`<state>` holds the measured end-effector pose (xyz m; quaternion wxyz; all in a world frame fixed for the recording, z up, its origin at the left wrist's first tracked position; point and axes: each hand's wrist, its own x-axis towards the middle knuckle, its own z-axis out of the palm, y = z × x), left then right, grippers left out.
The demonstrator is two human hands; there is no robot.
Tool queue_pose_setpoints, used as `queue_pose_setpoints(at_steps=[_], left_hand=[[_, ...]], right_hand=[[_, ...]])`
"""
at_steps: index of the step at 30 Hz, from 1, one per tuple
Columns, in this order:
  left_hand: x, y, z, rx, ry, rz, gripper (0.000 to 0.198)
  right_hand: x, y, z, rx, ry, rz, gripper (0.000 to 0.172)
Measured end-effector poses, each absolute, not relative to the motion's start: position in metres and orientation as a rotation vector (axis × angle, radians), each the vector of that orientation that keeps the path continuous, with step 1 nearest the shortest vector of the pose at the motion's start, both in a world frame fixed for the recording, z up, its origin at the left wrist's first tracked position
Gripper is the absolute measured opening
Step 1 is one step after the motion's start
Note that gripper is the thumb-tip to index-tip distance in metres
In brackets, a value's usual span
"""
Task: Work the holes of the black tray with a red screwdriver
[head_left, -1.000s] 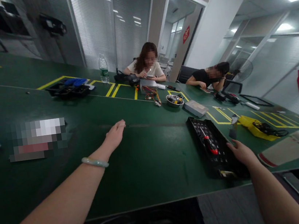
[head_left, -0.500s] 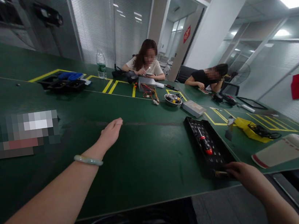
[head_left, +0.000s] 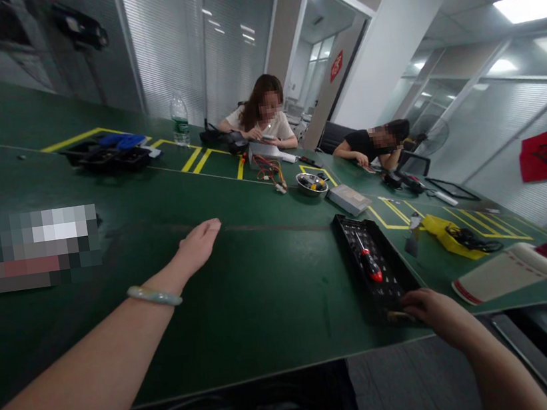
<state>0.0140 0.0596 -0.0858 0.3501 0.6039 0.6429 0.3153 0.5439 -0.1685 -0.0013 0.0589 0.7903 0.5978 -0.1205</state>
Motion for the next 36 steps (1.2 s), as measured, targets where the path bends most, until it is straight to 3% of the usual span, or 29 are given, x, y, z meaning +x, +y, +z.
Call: queue_pose_setpoints(at_steps=[13, 26, 36], left_hand=[[0.010, 0.063, -0.093, 1.588, 1.673, 0.836, 0.067], [0.011, 0.063, -0.090, 1.585, 1.697, 0.782, 0.069], [0.007, 0.064, -0.096, 1.584, 1.690, 0.769, 0.073]], right_hand=[[0.545, -0.163, -0.009, 2.345, 1.978, -0.412, 0.028], [0.529, -0.156, 0.007, 2.349, 1.989, -0.245, 0.036], [0.548, -0.163, -0.004, 2.230, 1.966, -0.551, 0.027]])
